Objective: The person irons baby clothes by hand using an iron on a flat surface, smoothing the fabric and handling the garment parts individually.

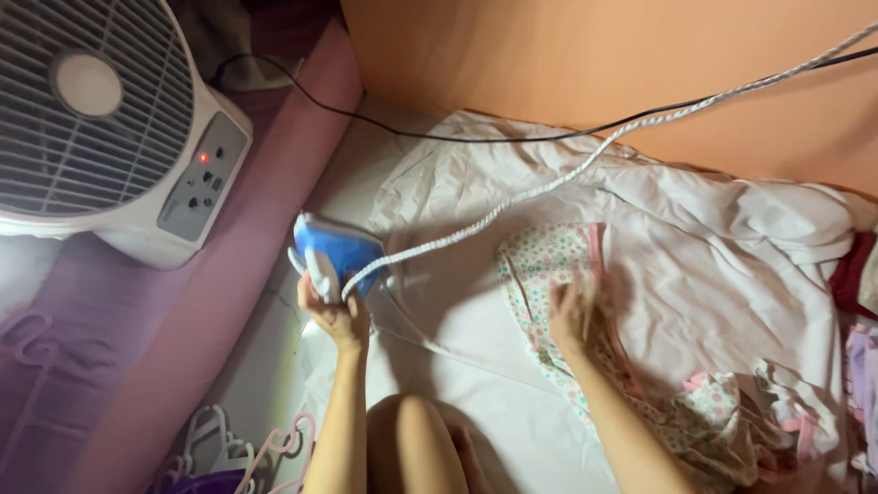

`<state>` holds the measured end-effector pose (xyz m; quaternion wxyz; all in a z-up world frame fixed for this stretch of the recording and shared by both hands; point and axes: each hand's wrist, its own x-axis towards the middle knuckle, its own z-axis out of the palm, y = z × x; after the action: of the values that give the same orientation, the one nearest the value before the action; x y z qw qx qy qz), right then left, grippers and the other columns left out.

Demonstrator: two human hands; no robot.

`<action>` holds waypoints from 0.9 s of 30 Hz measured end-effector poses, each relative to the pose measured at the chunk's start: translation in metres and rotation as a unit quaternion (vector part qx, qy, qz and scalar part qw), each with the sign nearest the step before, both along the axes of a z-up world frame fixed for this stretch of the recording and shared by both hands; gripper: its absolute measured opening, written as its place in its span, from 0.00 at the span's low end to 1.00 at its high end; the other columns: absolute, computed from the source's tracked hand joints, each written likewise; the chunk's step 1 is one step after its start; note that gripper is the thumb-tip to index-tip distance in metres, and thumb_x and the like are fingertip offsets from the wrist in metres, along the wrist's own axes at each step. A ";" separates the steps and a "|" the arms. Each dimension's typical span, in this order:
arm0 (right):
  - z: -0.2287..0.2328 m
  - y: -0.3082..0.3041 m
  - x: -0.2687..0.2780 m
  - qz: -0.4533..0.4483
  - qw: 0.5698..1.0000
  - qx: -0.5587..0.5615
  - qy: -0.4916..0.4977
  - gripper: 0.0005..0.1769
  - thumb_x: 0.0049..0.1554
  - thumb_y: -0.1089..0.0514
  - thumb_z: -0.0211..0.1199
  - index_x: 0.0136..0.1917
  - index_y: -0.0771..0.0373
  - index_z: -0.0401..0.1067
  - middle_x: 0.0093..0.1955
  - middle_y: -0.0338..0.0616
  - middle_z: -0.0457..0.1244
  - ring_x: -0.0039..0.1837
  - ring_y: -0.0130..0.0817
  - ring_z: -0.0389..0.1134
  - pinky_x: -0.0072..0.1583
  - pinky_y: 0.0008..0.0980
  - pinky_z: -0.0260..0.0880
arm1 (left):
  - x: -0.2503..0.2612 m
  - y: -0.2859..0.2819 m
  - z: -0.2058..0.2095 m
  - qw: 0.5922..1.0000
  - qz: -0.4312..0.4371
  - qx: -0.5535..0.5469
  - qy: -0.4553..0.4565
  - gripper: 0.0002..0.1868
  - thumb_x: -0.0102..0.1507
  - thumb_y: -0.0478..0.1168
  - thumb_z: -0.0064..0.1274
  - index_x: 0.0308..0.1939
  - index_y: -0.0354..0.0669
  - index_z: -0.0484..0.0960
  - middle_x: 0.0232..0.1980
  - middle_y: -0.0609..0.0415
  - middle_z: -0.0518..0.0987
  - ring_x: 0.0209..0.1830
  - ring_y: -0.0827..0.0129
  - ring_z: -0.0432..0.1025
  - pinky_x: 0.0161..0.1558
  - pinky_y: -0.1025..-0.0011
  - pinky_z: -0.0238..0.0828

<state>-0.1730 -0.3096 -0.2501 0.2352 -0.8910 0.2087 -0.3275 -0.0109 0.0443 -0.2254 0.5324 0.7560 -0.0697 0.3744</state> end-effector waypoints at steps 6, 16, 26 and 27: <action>-0.001 -0.057 -0.036 -0.118 0.913 0.198 0.336 0.32 0.61 0.38 0.63 0.69 0.61 0.69 0.65 0.59 0.66 0.68 0.58 0.66 0.66 0.51 0.66 | -0.041 0.011 0.025 0.998 -0.027 0.042 0.033 0.55 0.55 0.45 0.74 0.76 0.42 0.52 0.68 0.35 0.64 0.67 0.45 0.66 0.67 0.54 0.64; 0.212 -0.122 -0.108 0.172 0.733 0.653 -0.081 0.21 0.70 0.43 0.60 0.63 0.62 0.68 0.55 0.41 0.65 0.56 0.34 0.66 0.60 0.41 0.68 | -0.097 0.021 0.117 0.987 0.037 0.114 0.104 0.52 0.56 0.51 0.74 0.76 0.42 0.59 0.65 0.36 0.58 0.64 0.44 0.62 0.64 0.51 0.62; 0.463 -0.071 -0.174 0.275 0.742 0.586 -0.173 0.30 0.66 0.37 0.50 0.71 0.57 0.69 0.65 0.39 0.67 0.65 0.32 0.68 0.69 0.37 0.67 | -0.189 -0.129 0.196 0.954 -0.259 0.143 -0.040 0.22 0.53 0.33 0.62 0.53 0.49 0.82 0.51 0.49 0.81 0.56 0.50 0.71 0.60 0.58 0.65; 0.470 -0.077 -0.175 0.290 0.729 0.594 -0.175 0.30 0.66 0.37 0.49 0.71 0.58 0.69 0.65 0.41 0.68 0.65 0.34 0.69 0.69 0.39 0.67 | -0.211 -0.150 0.204 0.930 -0.337 0.136 -0.056 0.33 0.54 0.40 0.68 0.62 0.44 0.76 0.58 0.45 0.78 0.61 0.47 0.67 0.64 0.54 0.61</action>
<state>-0.3485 -0.3862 0.2197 0.8326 -0.5134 0.0467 -0.2027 -0.2214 -0.1055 -0.0210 0.5148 0.7307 -0.4005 0.2015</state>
